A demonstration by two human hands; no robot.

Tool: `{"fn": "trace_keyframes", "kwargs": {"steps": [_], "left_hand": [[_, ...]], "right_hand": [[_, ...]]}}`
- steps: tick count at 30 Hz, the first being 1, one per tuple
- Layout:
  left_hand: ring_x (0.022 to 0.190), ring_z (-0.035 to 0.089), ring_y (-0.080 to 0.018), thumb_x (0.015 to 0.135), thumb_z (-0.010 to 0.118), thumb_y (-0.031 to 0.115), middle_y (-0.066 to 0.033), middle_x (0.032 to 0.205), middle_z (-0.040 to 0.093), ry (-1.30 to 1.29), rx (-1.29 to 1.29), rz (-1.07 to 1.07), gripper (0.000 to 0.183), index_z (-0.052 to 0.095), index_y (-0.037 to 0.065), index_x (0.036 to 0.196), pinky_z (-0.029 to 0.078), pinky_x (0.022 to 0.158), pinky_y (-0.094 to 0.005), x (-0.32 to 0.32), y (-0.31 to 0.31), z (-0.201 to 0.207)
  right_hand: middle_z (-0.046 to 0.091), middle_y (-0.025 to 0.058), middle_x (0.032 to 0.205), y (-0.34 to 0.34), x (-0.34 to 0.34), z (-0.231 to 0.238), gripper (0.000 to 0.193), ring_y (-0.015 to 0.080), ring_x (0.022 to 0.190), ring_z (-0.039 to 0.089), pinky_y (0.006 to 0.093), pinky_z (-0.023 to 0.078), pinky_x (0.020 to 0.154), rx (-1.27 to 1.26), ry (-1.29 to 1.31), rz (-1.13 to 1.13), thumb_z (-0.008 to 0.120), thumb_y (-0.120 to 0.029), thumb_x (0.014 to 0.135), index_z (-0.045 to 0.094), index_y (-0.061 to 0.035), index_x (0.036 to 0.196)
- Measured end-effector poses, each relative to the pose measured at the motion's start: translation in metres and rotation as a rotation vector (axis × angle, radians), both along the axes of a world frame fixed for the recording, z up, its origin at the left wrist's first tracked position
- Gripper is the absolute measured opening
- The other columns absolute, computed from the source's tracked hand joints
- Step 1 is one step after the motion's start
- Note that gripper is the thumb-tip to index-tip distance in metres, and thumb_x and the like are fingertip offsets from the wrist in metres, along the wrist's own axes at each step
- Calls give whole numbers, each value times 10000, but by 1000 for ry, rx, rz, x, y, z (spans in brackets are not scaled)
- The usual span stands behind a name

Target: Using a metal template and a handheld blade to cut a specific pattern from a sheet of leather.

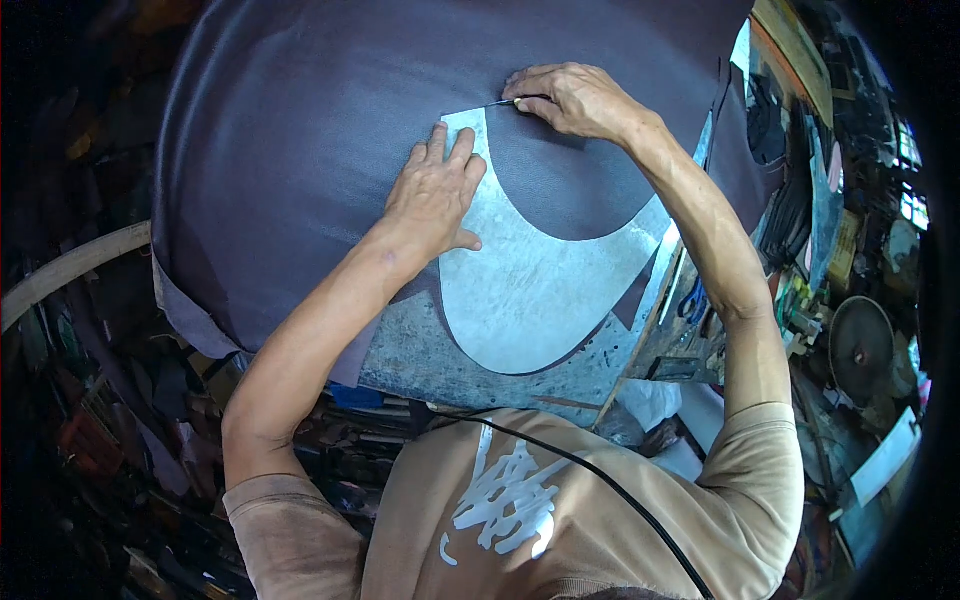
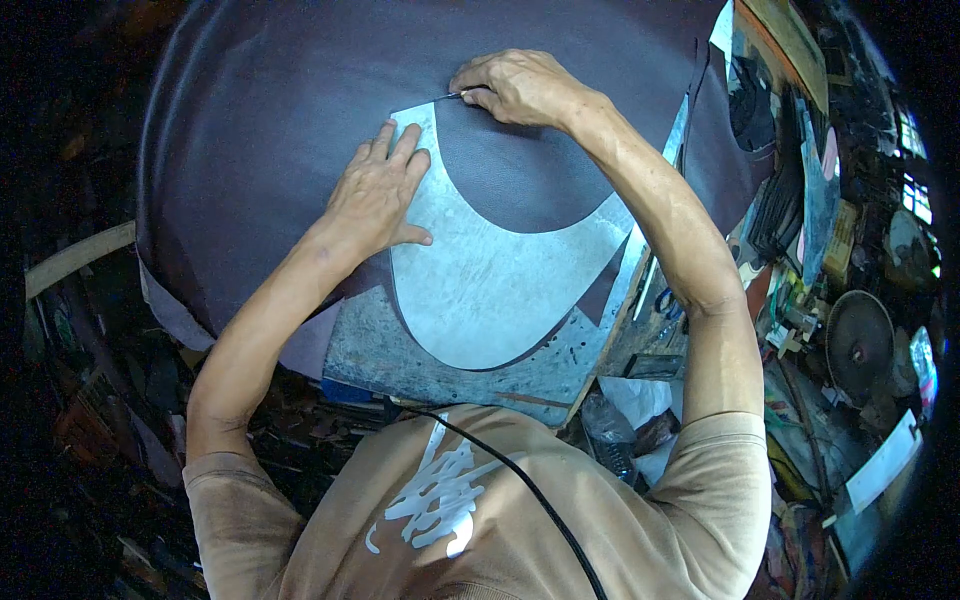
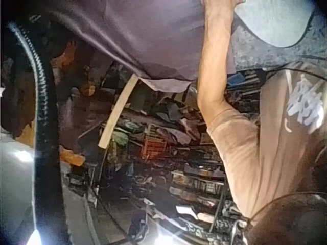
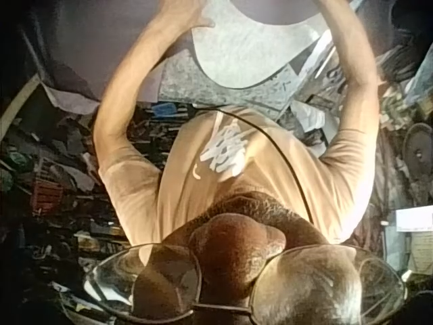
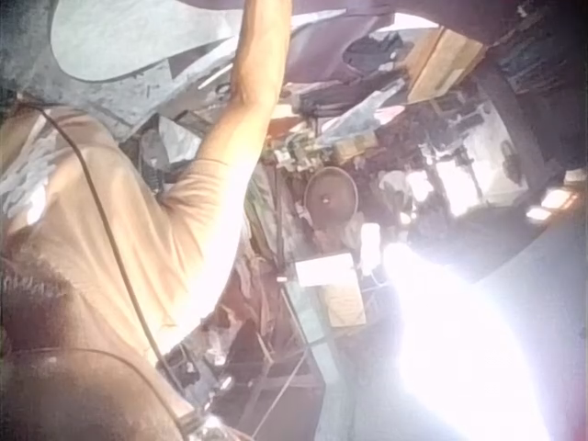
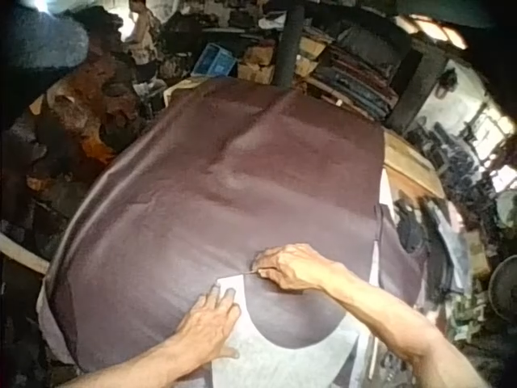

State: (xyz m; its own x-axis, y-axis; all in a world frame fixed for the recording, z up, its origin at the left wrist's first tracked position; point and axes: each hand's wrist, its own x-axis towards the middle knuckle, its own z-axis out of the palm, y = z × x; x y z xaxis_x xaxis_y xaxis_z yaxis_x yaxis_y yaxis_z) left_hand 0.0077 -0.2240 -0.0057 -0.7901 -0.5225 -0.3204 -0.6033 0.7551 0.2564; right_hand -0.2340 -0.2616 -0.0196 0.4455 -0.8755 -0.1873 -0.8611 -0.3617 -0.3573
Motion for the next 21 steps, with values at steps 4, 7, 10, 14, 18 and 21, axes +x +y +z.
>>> {"fn": "trace_keyframes", "kwargs": {"steps": [4,7,10,14,18,21], "left_hand": [[1340,358,-443,556,884,446,-232,1377,422,-2,0,-6,829,529,4,1161,384,1091,-480,1,2,1],[1352,340,-448,551,887,446,-242,1392,411,18,3,-13,852,516,0,1176,381,1092,-489,1,1,2],[1364,320,-450,555,884,452,-251,1416,391,13,21,-19,898,496,-10,1220,372,1095,-505,3,0,1],[1367,310,-457,571,872,469,-255,1439,372,15,21,-27,936,487,-24,1267,367,1093,-517,5,0,1],[1365,310,-463,579,863,484,-249,1455,361,31,11,-29,945,491,-32,1278,367,1090,-522,8,0,-2],[1368,308,-459,574,866,484,-245,1459,359,22,8,-47,954,488,-27,1286,368,1087,-527,5,-1,1]], "right_hand": [[654,34,1215,1,-1,-3,285,224,1161,594,401,463,1030,0,-10,-8,545,-262,944,684,-133,1156],[648,49,1223,4,2,0,283,237,1166,590,393,466,1027,8,-5,-25,549,-250,944,684,-118,1155],[627,92,1251,15,19,17,292,263,1176,583,381,462,1034,106,73,-122,553,-234,943,669,-103,1176],[592,231,1250,49,51,14,360,355,1178,567,430,439,1038,227,-197,-415,558,-180,928,607,37,1211],[655,297,1035,61,86,35,371,367,930,675,419,525,843,334,-436,-799,578,-124,888,593,101,1183],[680,273,890,70,91,20,371,309,764,690,398,536,701,249,-538,-870,581,-126,887,598,103,1178]]}}
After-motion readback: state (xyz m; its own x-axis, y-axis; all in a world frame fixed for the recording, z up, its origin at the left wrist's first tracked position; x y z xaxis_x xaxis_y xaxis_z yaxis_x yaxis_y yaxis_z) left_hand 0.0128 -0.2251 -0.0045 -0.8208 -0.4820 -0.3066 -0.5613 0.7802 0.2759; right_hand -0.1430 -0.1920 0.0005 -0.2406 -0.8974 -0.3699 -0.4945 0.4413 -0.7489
